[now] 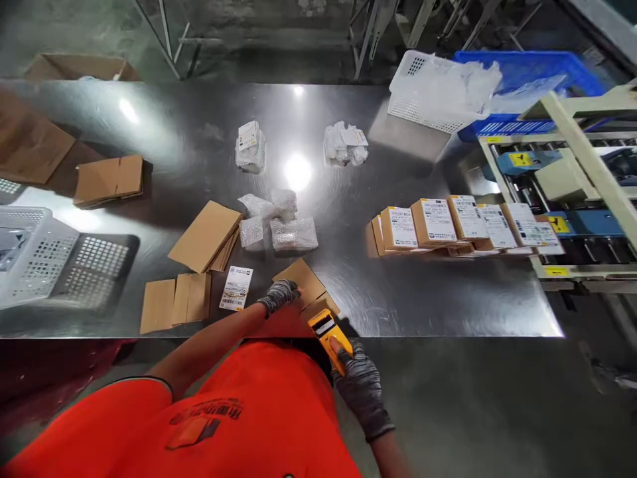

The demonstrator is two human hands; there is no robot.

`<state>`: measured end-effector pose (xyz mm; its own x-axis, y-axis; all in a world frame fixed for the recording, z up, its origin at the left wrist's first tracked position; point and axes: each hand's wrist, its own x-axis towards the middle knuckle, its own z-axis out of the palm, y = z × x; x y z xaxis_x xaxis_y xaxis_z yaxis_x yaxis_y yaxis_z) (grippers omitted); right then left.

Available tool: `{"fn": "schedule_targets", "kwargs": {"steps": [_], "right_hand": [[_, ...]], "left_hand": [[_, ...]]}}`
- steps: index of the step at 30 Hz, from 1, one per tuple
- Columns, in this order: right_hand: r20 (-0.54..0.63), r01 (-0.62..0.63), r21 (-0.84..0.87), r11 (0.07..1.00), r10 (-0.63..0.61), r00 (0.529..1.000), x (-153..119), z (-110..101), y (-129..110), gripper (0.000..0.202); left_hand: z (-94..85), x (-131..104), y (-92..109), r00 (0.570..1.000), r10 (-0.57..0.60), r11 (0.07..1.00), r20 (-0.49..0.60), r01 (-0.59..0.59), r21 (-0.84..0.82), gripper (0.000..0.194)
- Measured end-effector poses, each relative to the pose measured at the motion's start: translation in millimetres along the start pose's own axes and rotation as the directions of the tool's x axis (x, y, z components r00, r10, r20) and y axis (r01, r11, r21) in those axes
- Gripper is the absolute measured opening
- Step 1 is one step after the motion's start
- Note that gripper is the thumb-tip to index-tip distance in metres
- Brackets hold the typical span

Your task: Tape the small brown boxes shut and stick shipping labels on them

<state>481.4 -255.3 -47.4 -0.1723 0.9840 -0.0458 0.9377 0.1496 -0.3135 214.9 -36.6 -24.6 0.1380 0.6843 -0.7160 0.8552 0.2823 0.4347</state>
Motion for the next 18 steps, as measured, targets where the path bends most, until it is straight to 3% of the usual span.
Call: {"fn": "schedule_targets", "kwargs": {"steps": [4,10,18], "right_hand": [[0.093,-0.013,-0.065,0.998,0.019,0.995,3.4,2.4,-0.4,0.055],[0.217,-0.088,-0.137,0.987,0.117,0.969,19.1,7.6,-11.9,0.058],[0.362,-0.118,-0.121,0.986,0.155,0.919,36.8,-8.9,-17.1,0.063]], "left_hand": [[1.7,-5.0,6.4,0.999,0.014,0.994,0.042,-0.018,0.110,0.028],[13.0,-9.9,6.6,1.000,0.018,0.977,-0.005,-0.017,0.213,0.041],[36.2,-15.1,1.3,0.997,0.063,0.960,-0.051,-0.047,0.277,0.041]]}}
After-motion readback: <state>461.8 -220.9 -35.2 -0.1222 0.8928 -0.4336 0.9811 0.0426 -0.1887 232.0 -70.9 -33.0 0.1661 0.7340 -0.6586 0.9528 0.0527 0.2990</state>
